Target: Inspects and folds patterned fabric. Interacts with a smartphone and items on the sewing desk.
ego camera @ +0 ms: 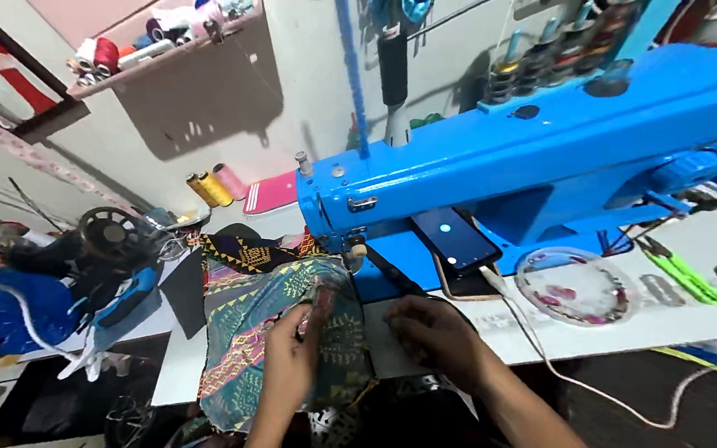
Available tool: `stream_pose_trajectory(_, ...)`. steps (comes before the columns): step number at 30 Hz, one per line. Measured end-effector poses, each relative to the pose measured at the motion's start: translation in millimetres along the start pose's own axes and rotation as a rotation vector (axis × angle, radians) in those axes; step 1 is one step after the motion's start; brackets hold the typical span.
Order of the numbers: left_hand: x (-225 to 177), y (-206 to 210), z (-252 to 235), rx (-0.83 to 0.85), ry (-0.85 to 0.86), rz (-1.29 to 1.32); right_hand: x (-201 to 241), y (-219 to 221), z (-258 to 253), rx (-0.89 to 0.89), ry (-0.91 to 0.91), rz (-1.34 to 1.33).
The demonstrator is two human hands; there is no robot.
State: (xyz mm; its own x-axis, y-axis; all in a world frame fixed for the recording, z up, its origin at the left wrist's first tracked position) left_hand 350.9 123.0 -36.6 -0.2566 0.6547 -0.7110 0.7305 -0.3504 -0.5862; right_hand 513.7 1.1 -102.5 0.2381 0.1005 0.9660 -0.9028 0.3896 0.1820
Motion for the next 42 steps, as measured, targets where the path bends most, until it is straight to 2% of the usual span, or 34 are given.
stream_pose_trajectory(4,-0.8,-5.9,3.2,-0.034,0.014,0.050,-3.8,21.1,-10.7,0.137,0.013,0.005)
stream_pose_trajectory(10,0.2,-4.4,3.4,-0.052,0.022,0.022,5.5,24.5,-10.2,0.035,-0.096,0.060)
stream_pose_trajectory(19,-0.6,7.2,5.4,-0.025,0.093,-0.099,2.3,34.4,-4.4,0.182,-0.052,0.066)
stream_pose_trajectory(24,-0.1,8.4,7.0,-0.014,0.085,-0.049,-3.9,41.4,-4.7,0.347,0.040,-0.179)
stream_pose_trajectory(29,0.1,3.6,8.1,-0.059,0.084,-0.052,-0.2,44.4,0.4,0.355,0.023,-0.302)
stream_pose_trajectory(36,3.2,4.8,6.9,-0.019,-0.015,0.084,8.6,55.2,6.4,0.419,-0.008,-0.202)
stream_pose_trajectory(42,4.7,-12.6,2.1,-0.061,-0.141,0.313,-8.9,49.4,4.2,0.358,0.054,-0.200)
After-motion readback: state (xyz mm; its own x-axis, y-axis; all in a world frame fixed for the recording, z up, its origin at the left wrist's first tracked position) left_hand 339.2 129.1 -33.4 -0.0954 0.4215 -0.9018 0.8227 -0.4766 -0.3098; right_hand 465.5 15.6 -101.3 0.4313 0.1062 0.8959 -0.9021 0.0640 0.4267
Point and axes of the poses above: each hand's wrist, its own z-axis away from the middle knuckle, its own y-axis out of the palm, x = y × z, the point moved 9 cm from there along -z, towards the middle knuckle, and after that the axes turned 4 degrees about y, right-handed, at the moved point
